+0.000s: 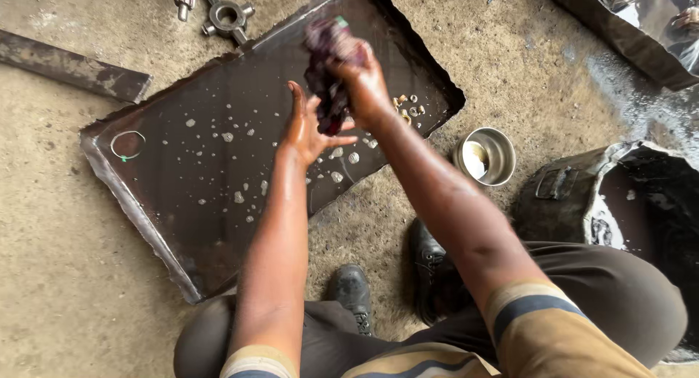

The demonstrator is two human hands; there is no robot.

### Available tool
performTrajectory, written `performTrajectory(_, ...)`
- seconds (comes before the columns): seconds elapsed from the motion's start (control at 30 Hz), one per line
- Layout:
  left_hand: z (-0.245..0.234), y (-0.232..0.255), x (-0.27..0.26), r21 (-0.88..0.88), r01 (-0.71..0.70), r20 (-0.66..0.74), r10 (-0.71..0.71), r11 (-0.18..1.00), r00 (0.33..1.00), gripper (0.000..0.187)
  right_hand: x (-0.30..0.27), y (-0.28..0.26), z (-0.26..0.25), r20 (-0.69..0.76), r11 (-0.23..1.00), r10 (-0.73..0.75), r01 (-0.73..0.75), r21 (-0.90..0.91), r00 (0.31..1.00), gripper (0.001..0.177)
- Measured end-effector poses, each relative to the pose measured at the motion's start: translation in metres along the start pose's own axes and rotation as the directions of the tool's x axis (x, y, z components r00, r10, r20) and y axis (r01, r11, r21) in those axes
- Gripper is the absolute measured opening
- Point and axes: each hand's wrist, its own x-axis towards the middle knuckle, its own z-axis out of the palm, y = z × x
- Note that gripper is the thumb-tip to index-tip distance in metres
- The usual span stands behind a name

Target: The person washes small metal parts in a bucket of dark liquid, then scrubs a metal bowl with a cloth on a tray. The person rinses the parts and dries the bowl with a cloth.

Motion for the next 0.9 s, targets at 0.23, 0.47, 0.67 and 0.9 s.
performTrajectory(0.23, -0.012, 0.009, 0.016, -0.050, -0.210, -0.218, 0.194, 0.976, 0.956, 0.078, -0.024, 0.008, -0.011, 0.365, 0.357, -0.015, 0.345, -0.868, 0.931, 0.053)
performTrajectory(0.47, 0.032, -0.024, 0.025, 0.027, -0.439, -0.084, 0.439, 0.898, 0.894, 0.029, -0.005, 0.020, -0.017, -0.142, 0.961, 0.223, -0.193, 0.199, 0.964, 0.051)
performTrajectory(0.67, 0.044, -0.030, 0.042, 0.746, -0.362, -0.203, 0.709, 0.559, 0.675, 0.062, -0.023, 0.022, 0.005, 0.151, 0.826, 0.257, -0.298, 0.478, 0.955, 0.047)
performTrajectory(0.9, 0.012, -0.010, 0.031, 0.863, -0.202, -0.378, 0.857, 0.464, 0.350, 0.088, -0.049, -0.004, 0.051, 0.120, 0.939, 0.276, -0.294, 0.178, 0.954, 0.038)
